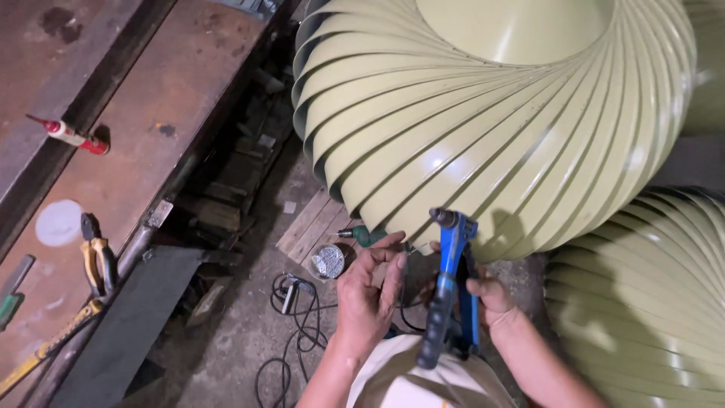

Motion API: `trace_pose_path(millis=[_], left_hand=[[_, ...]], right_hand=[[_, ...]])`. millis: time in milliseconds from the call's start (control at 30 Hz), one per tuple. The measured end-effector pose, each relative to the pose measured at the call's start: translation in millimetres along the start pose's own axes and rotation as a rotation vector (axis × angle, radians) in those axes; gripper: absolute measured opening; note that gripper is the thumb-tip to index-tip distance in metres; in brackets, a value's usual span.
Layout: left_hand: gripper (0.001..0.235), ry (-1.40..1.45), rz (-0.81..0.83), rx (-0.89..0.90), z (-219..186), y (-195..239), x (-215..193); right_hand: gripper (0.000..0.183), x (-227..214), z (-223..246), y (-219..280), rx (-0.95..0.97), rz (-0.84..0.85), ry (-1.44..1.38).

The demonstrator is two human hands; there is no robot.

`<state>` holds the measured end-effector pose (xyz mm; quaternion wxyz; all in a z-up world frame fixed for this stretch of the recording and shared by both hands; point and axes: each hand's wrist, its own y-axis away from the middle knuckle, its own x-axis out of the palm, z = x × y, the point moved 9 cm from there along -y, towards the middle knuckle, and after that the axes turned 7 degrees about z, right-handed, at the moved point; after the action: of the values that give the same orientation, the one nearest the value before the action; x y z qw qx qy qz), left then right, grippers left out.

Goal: Assemble a spherical metal roof ventilator by drilling holes and using a rivet gun to secure the top cap and blades.

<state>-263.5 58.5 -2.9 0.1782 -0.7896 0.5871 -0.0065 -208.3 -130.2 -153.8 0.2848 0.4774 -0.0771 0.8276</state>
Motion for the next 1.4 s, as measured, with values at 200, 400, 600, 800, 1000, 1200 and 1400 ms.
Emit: trace_pose_path(millis=[200, 400, 600, 800, 1000, 1200, 1400], left_hand=[[0.010, 0.000, 0.037, 0.021, -12.9, -8.4, 8.5], [0.011, -0.004, 0.037, 0.088, -29.4, -13.9, 19.0], [0.011, 0.026, 0.067, 0.011, -23.0, -13.7, 25.6], [0.010, -0.060, 0.054, 0.147, -37.7, -8.3, 22.0], [0.011, -0.074, 0.052, 0.113, -36.9, -4.0, 20.9], [0.012, -0.221, 0.072, 0.145, -38.0, 2.1, 16.0], [0.014, -0.112, 0.077, -0.063, -10.8, -0.2, 26.4]], right_hand=[[0.054, -30.4, 7.4, 13.3, 0.002, -0.015, -0.120], [0.030, 31.8, 19.6, 13.9, -0.017, 0.092, 0.054], [0.032, 36.9, 17.0, 14.7, -0.012, 0.124, 0.024], [0.033, 30.0, 9.1, 21.3, 0.028, 0.147, -0.036], [0.038, -6.0, 3.0, 34.2, 0.058, 0.030, 0.034], [0.046, -23.3, 38.4, 48.1, 0.007, -0.267, 0.628], [0.041, -27.8, 40.9, 55.3, -0.084, -0.502, 0.887]])
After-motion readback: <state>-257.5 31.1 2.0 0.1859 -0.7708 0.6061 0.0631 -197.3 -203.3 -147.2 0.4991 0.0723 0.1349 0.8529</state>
